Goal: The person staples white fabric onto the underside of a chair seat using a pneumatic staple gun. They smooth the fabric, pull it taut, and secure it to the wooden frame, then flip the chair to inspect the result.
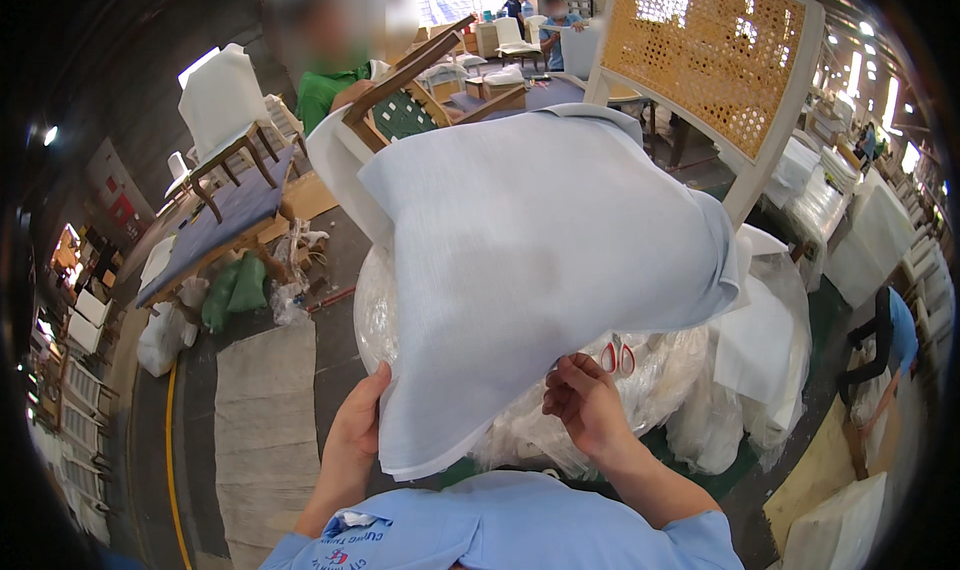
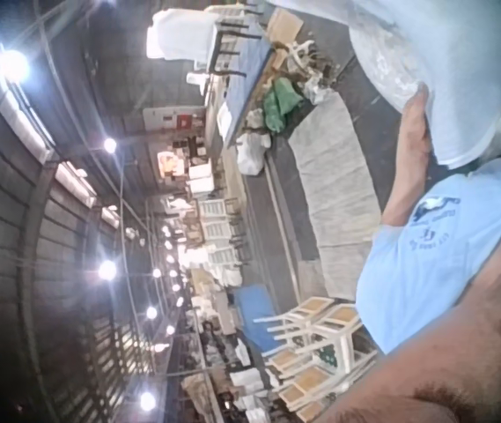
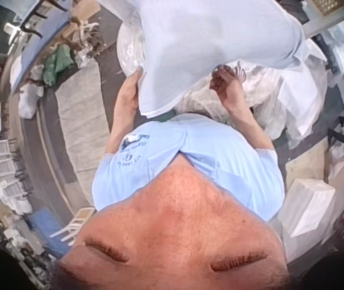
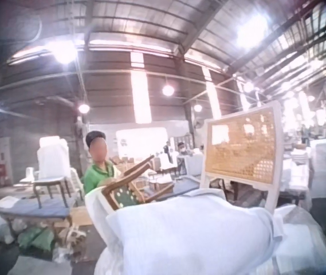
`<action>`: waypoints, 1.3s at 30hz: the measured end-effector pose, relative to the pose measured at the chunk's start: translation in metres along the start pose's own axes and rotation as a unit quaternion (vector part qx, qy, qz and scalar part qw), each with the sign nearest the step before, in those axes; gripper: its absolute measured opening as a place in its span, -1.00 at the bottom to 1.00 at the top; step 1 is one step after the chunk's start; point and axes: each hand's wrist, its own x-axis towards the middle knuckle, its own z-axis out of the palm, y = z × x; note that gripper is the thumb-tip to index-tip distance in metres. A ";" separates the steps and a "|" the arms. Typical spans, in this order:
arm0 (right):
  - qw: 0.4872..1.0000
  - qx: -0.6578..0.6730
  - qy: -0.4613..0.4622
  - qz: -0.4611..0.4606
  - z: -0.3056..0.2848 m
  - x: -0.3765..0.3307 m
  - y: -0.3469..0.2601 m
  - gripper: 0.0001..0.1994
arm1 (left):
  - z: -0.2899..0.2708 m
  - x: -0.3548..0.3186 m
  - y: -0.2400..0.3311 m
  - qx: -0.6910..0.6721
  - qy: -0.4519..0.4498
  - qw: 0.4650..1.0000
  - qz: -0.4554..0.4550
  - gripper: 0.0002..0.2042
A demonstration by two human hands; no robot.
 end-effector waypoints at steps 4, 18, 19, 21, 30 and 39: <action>1.000 0.021 0.002 0.004 0.001 -0.001 0.002 -0.90 | 0.004 0.004 -0.002 0.035 -0.017 0.999 -0.015 -0.48; 0.998 0.051 0.023 0.004 -0.021 0.000 0.001 -0.86 | 0.012 0.026 -0.011 0.010 -0.033 0.999 0.001 -0.58; 0.998 0.058 0.022 -0.013 -0.024 0.001 -0.005 -0.84 | 0.013 0.027 -0.006 -0.001 -0.072 0.997 0.017 -0.58; 0.996 0.074 0.025 -0.042 -0.027 0.004 -0.013 -0.79 | 0.017 0.031 0.002 -0.026 -0.103 0.994 0.033 -0.57; 0.995 0.096 -0.001 -0.015 -0.008 0.005 0.013 -0.75 | 0.017 0.038 -0.016 0.019 -0.031 0.999 -0.008 -0.48; 0.988 0.149 -0.018 -0.033 -0.005 0.013 0.028 -0.73 | 0.025 0.040 0.007 -0.040 -0.086 0.995 -0.029 -0.35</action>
